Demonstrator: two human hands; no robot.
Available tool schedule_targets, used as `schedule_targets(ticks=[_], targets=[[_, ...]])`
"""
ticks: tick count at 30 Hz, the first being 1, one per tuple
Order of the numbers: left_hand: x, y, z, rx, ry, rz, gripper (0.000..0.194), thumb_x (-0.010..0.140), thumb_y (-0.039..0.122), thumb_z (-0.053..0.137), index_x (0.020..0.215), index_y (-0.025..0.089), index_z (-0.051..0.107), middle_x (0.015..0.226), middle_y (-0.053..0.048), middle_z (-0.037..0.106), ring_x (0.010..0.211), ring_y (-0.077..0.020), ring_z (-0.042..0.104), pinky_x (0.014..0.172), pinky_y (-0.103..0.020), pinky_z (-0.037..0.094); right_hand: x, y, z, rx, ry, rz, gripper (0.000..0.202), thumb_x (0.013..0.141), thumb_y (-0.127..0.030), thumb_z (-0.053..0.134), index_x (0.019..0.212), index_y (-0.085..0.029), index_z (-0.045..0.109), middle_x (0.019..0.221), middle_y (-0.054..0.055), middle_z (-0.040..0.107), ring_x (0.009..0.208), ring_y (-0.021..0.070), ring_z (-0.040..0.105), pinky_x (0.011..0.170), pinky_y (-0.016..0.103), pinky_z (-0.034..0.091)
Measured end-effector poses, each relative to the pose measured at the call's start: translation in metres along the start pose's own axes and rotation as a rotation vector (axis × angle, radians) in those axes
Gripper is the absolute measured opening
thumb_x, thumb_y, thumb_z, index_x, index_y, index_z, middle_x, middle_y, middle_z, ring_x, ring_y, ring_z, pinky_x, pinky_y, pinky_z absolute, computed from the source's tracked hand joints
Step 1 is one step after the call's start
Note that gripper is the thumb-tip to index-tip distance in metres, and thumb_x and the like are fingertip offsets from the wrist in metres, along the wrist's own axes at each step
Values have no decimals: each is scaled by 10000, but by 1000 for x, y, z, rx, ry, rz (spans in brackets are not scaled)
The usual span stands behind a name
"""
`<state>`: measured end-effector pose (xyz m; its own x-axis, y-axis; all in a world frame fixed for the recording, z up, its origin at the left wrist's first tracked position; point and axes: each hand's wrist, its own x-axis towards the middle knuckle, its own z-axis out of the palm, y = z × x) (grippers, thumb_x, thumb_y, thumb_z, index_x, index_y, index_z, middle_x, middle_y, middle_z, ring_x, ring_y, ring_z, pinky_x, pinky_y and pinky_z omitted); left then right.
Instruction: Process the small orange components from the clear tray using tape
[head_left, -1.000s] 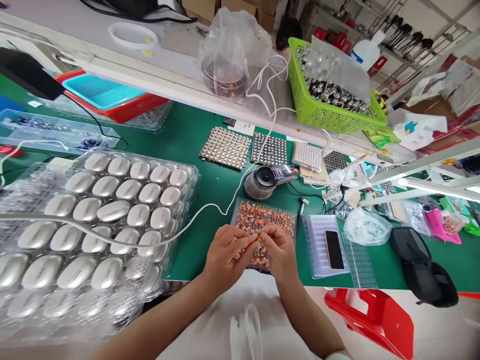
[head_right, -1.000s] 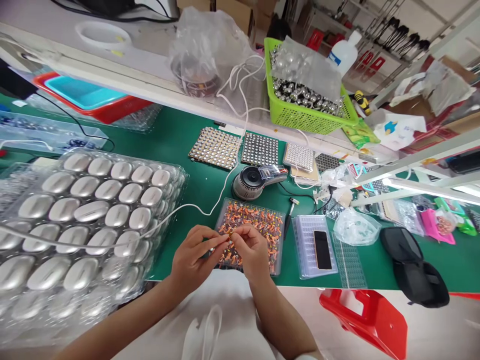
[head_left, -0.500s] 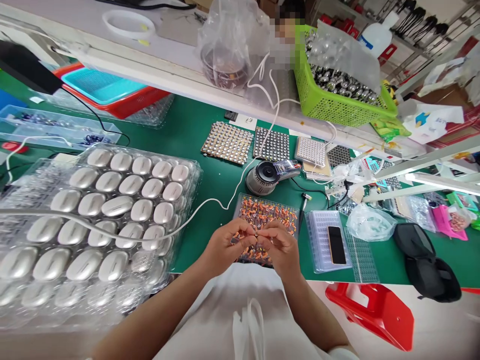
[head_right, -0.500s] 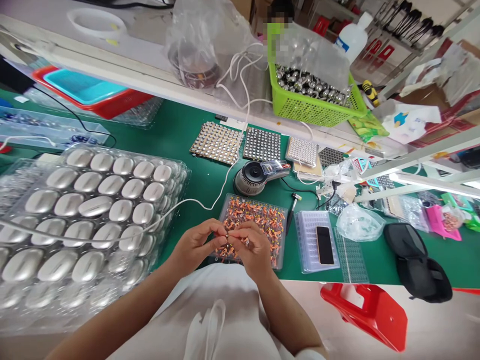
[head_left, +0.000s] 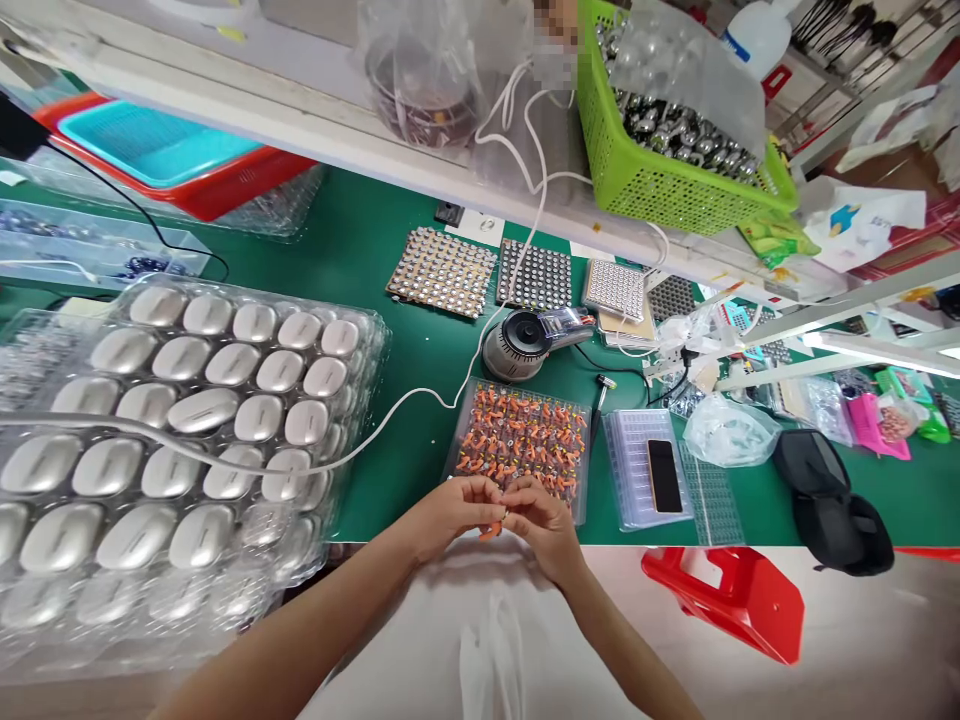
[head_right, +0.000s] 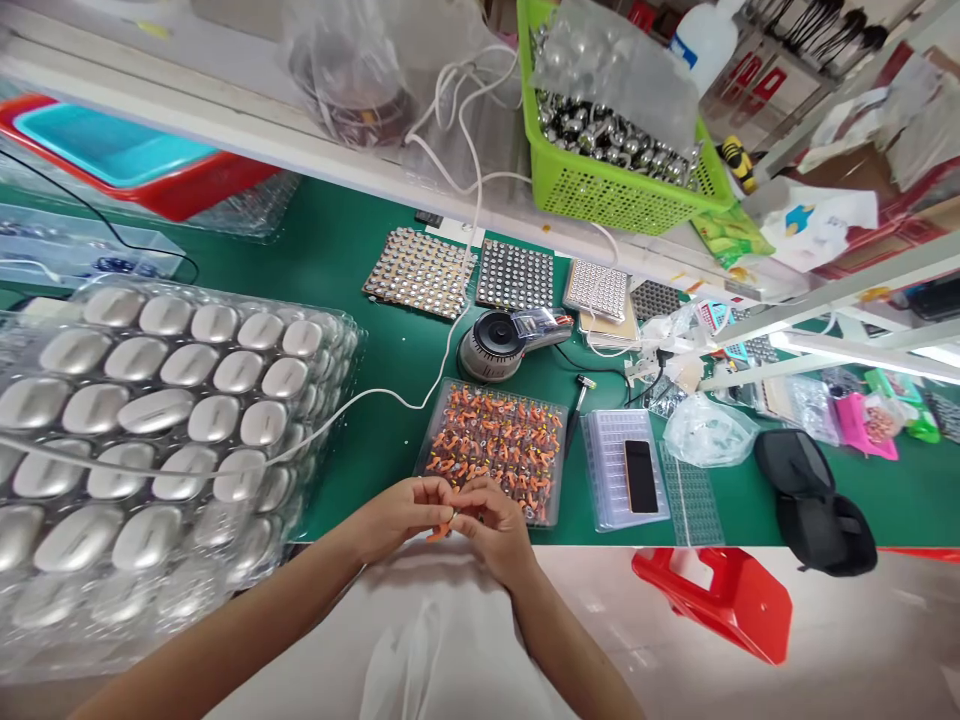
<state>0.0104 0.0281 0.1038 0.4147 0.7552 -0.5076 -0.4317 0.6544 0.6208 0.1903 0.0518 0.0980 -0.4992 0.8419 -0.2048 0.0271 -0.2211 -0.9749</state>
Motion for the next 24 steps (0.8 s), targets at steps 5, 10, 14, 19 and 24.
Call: schedule_targets(ticks=[5, 10, 14, 19, 24], targets=[[22, -16, -8, 149, 293, 104, 310, 632, 382, 758, 772, 158, 595, 744, -2, 591, 670, -135, 530, 627, -261, 419, 15, 16, -14, -92, 47, 63, 117, 770, -322, 690, 811, -214, 679, 968, 52, 634, 957, 190, 592, 835, 326, 474], [33, -26, -30, 197, 507, 123, 391, 627, 466, 743, 816, 163, 583, 775, -11, 619, 708, -153, 566, 629, -261, 432, 47, 41, -48, -517, 160, 246, 254, 819, -404, 568, 822, -163, 648, 721, 21, 651, 655, 147, 585, 612, 247, 450], [31, -27, -43, 149, 534, 123, 398, 637, 488, 728, 823, 170, 577, 802, -13, 628, 737, -161, 586, 640, -263, 448, 72, 59, -60, -683, 188, 283, 259, 825, -369, 516, 776, -155, 654, 684, 23, 653, 629, 152, 579, 587, 240, 420], [32, -27, -48, 152, 556, 122, 384, 656, 469, 720, 837, 162, 576, 815, -19, 622, 741, -156, 573, 627, -253, 433, 103, 79, -48, -913, 148, 350, 267, 814, -266, 509, 592, -170, 622, 587, 32, 642, 582, 148, 566, 581, 236, 377], [31, -30, -51, 133, 575, 122, 383, 636, 463, 737, 818, 159, 590, 778, -3, 602, 718, -141, 549, 625, -246, 418, 122, 90, -41, -1117, 118, 407, 298, 820, -263, 550, 540, -173, 594, 590, 75, 638, 620, 178, 585, 602, 257, 367]])
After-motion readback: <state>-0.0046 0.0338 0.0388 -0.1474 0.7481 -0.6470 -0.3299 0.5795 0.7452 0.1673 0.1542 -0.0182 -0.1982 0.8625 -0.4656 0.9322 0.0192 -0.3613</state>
